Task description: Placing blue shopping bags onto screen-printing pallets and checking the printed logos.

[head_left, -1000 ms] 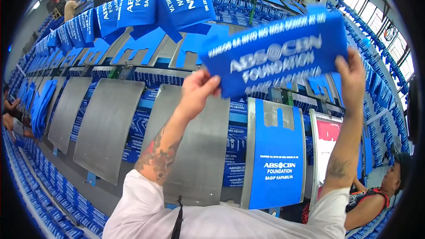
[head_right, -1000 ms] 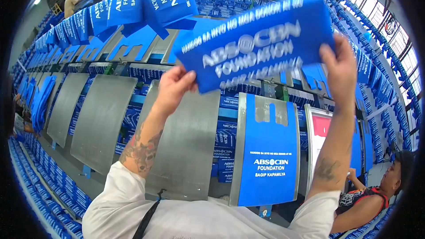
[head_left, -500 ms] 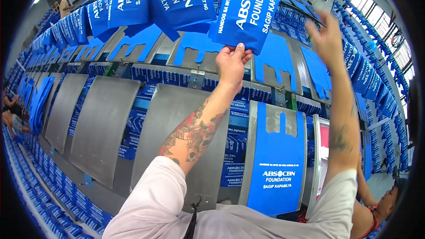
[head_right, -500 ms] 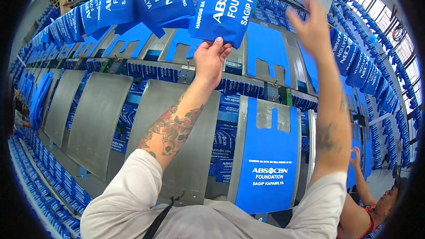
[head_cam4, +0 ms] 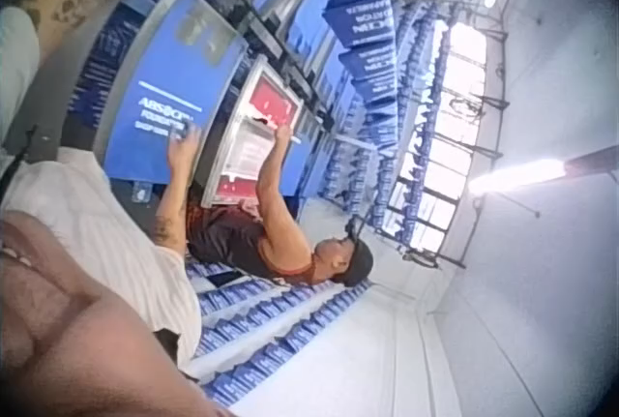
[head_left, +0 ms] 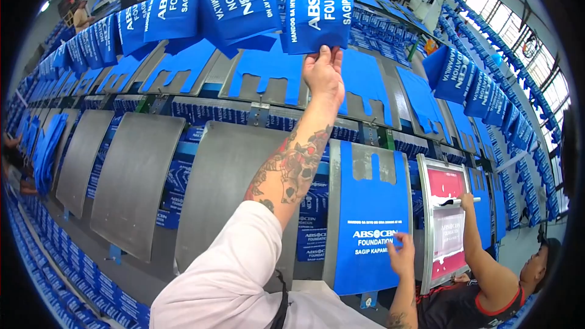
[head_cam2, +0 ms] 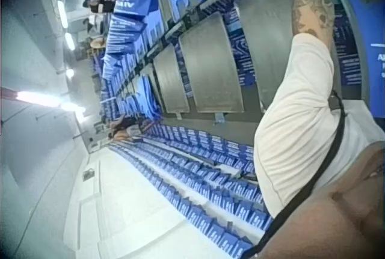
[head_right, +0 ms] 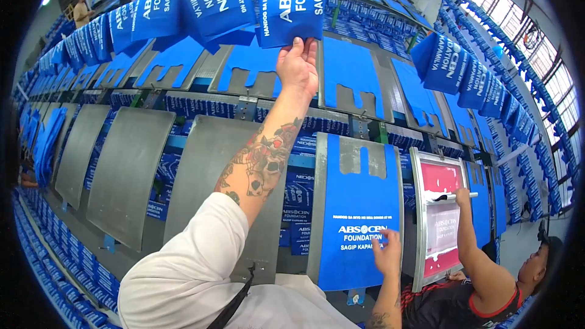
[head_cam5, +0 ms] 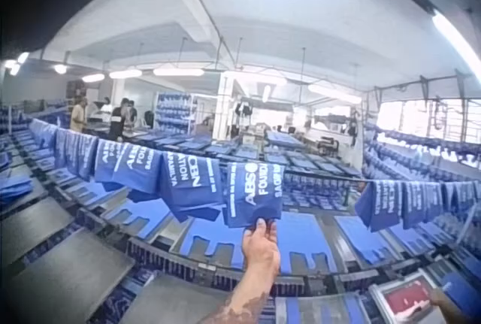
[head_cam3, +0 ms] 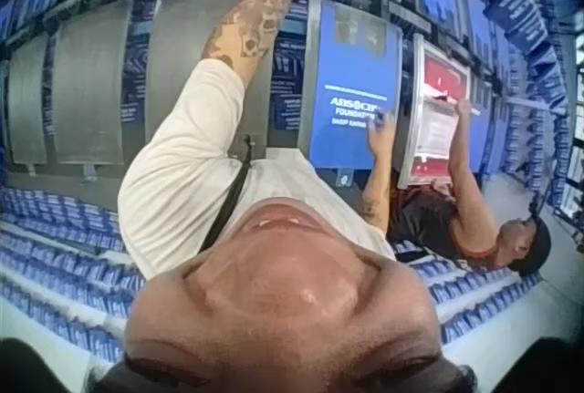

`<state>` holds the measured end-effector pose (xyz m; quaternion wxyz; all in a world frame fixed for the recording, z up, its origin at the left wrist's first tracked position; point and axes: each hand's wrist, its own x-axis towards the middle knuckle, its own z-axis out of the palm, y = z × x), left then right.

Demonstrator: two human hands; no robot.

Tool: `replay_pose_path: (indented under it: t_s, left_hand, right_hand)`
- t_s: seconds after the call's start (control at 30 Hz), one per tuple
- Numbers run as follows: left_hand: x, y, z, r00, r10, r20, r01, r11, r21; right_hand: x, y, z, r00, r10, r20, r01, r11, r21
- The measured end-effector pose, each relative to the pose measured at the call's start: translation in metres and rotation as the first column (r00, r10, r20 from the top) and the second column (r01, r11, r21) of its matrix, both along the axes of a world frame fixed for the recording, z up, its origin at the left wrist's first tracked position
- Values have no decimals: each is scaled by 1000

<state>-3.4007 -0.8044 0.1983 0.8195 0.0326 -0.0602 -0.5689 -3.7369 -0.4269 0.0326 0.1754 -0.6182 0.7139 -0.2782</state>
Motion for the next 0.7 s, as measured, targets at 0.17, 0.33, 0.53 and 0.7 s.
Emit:
replay_pose_path:
  t_s: [0.17, 0.33, 0.53, 0.7]
  left_hand:
    - [15, 1, -44, 964, -94, 248, 61, 988, 140]
    - [4, 128, -184, 307, -314, 898, 175, 947, 271]
    - [-26, 367, -277, -378, -33, 925, 529, 812, 245]
    - [-56, 460, -270, -458, 81, 885, 423, 896, 137]
  right_hand:
    - [9, 99, -25, 976, -204, 78, 202, 979, 28]
    - [13, 139, -42, 940, -307, 146, 301, 952, 64]
    - [-6, 115, -44, 988, -145, 55, 143, 989, 42]
    - [-6, 91, -42, 984, 177, 26, -178, 984, 11]
